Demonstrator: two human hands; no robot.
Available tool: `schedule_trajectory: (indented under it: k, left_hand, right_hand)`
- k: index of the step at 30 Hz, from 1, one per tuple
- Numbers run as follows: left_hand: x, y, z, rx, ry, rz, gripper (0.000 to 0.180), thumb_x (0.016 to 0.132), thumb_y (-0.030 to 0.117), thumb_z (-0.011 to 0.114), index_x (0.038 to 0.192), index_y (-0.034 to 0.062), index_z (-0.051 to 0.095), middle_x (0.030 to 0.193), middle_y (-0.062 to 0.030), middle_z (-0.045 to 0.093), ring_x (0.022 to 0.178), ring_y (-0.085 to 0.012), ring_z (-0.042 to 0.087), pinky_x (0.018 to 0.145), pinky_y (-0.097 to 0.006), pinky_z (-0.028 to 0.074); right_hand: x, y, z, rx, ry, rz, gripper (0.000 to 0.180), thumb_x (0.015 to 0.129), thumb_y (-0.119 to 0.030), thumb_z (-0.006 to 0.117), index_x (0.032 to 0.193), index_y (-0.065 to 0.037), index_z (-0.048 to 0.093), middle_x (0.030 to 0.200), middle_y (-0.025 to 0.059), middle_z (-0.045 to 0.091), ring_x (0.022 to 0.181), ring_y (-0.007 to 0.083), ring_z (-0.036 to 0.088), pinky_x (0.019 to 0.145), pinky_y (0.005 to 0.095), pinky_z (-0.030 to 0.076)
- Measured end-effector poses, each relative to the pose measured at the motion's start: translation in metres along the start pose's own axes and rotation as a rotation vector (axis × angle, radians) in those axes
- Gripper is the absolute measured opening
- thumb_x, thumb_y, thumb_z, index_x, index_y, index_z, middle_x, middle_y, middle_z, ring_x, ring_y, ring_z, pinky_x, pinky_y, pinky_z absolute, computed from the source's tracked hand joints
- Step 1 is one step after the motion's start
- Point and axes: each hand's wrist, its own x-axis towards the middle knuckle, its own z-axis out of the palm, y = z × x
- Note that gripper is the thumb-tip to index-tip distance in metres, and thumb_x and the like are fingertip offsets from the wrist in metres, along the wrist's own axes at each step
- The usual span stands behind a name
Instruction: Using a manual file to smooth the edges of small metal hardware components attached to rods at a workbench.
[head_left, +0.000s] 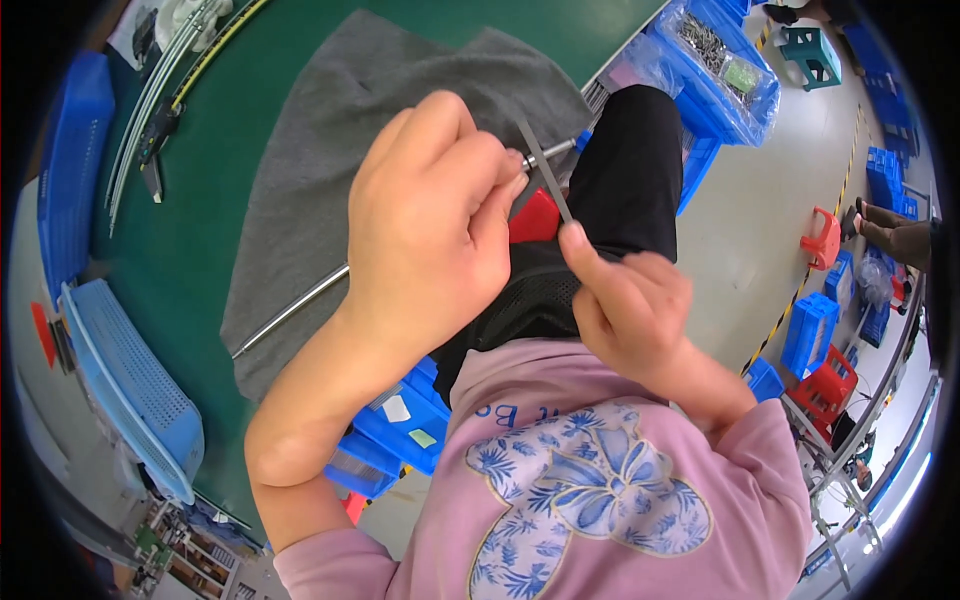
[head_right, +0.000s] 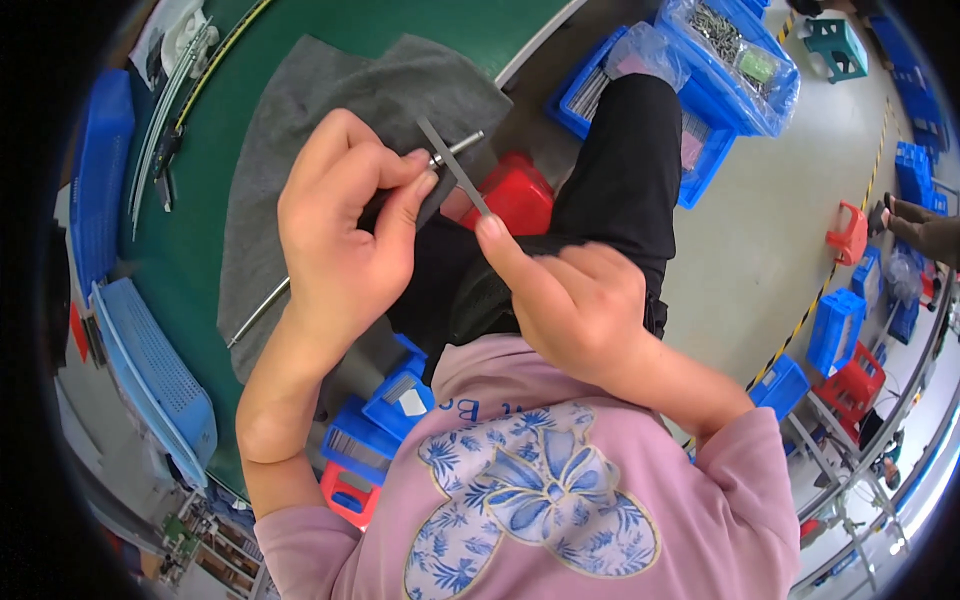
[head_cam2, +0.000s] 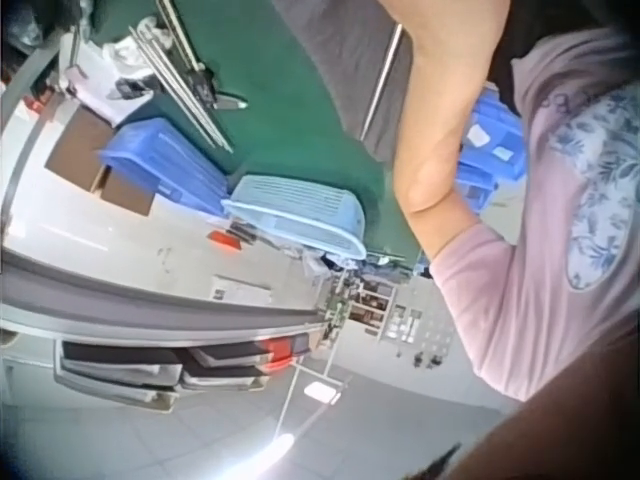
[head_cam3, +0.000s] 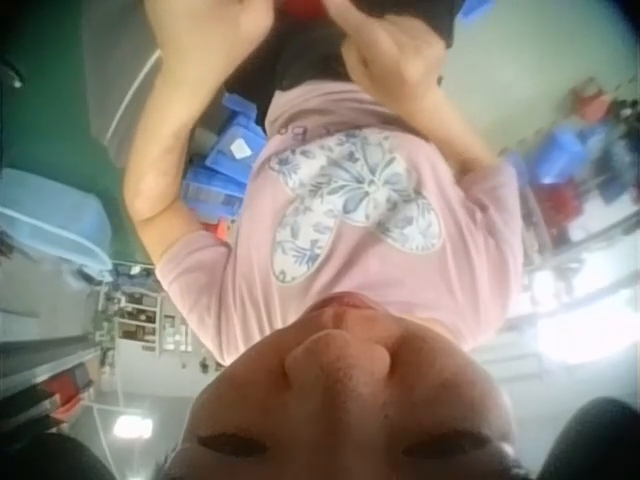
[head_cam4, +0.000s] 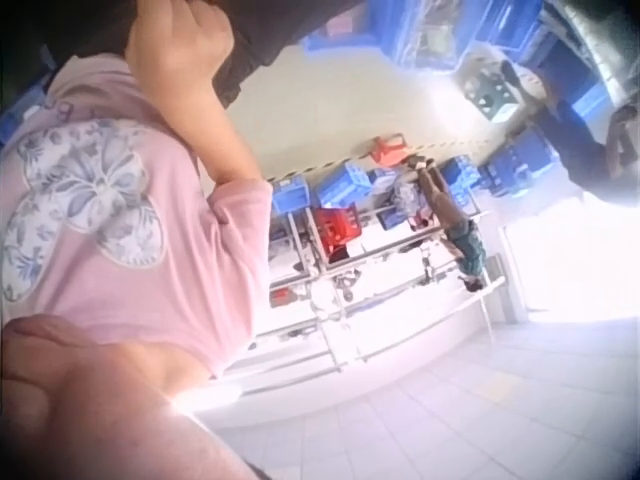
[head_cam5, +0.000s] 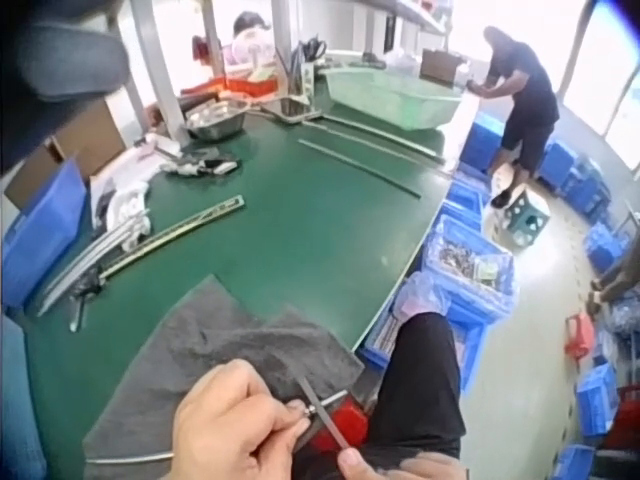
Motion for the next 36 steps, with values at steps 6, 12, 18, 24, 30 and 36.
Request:
schedule_trajectory:
  k: [6,12,18,24,30,36]
  left_hand:
    - [0.000,-0.003,0.001,-0.006,0.027,-0.003,0.014,0.071,-0.011,0.070,0.074,-0.0028,0.060,0.070,-0.0070,0.048,0.059,-0.0163,0.049,0.051,-0.026,0.039]
    - [0.000,0.000,0.006,-0.033,0.061,-0.031,0.015,0.065,-0.006,0.069,0.070,0.0012,0.058,0.069,-0.0084,0.047,0.064,-0.0268,0.051,0.055,-0.036,0.040]
    - [-0.001,0.000,0.005,-0.047,0.049,-0.057,0.014,0.065,-0.007,0.069,0.070,0.0010,0.058,0.068,-0.0083,0.047,0.063,-0.0265,0.050,0.054,-0.036,0.040]
    - [0.001,-0.003,0.003,-0.040,0.068,-0.018,0.015,0.065,-0.007,0.069,0.071,0.0006,0.058,0.069,-0.0085,0.047,0.063,-0.0266,0.051,0.055,-0.036,0.040]
    - [0.001,0.000,0.004,-0.043,0.045,-0.034,0.016,0.065,-0.008,0.070,0.071,0.0001,0.057,0.068,-0.0086,0.046,0.062,-0.0263,0.050,0.054,-0.036,0.039]
    - [-0.001,-0.001,0.002,-0.044,0.027,-0.044,0.017,0.064,-0.008,0.071,0.071,0.0001,0.057,0.068,-0.0086,0.046,0.060,-0.0261,0.049,0.053,-0.035,0.038]
  right_hand:
    - [0.017,0.002,-0.001,0.042,-0.014,0.013,0.056,0.056,0.011,0.059,0.110,0.001,0.068,0.055,0.0051,0.049,0.040,0.0175,0.045,0.043,0.0308,0.035]
    - [0.031,0.000,-0.004,0.031,-0.044,-0.001,0.060,0.057,0.009,0.060,0.116,0.002,0.066,0.054,0.0040,0.047,0.040,0.0172,0.042,0.044,0.0316,0.036]
    - [-0.001,-0.007,-0.008,-0.029,-0.068,0.013,0.061,0.053,0.009,0.059,0.114,0.002,0.067,0.053,0.0038,0.046,0.040,0.0168,0.041,0.044,0.0310,0.035]
    - [0.015,0.003,0.017,-0.012,0.099,-0.032,0.055,0.055,0.005,0.061,0.109,0.001,0.069,0.050,0.0002,0.040,0.039,0.0142,0.039,0.042,0.0289,0.034]
    - [0.008,0.009,0.030,-0.039,0.190,-0.080,0.056,0.057,0.001,0.061,0.113,-0.002,0.068,0.052,-0.0013,0.036,0.044,0.0134,0.040,0.042,0.0266,0.034]
    - [-0.026,0.013,0.030,-0.029,0.145,-0.087,0.050,0.056,0.010,0.064,0.105,0.004,0.069,0.054,0.0006,0.043,0.041,0.0150,0.037,0.042,0.0297,0.031]
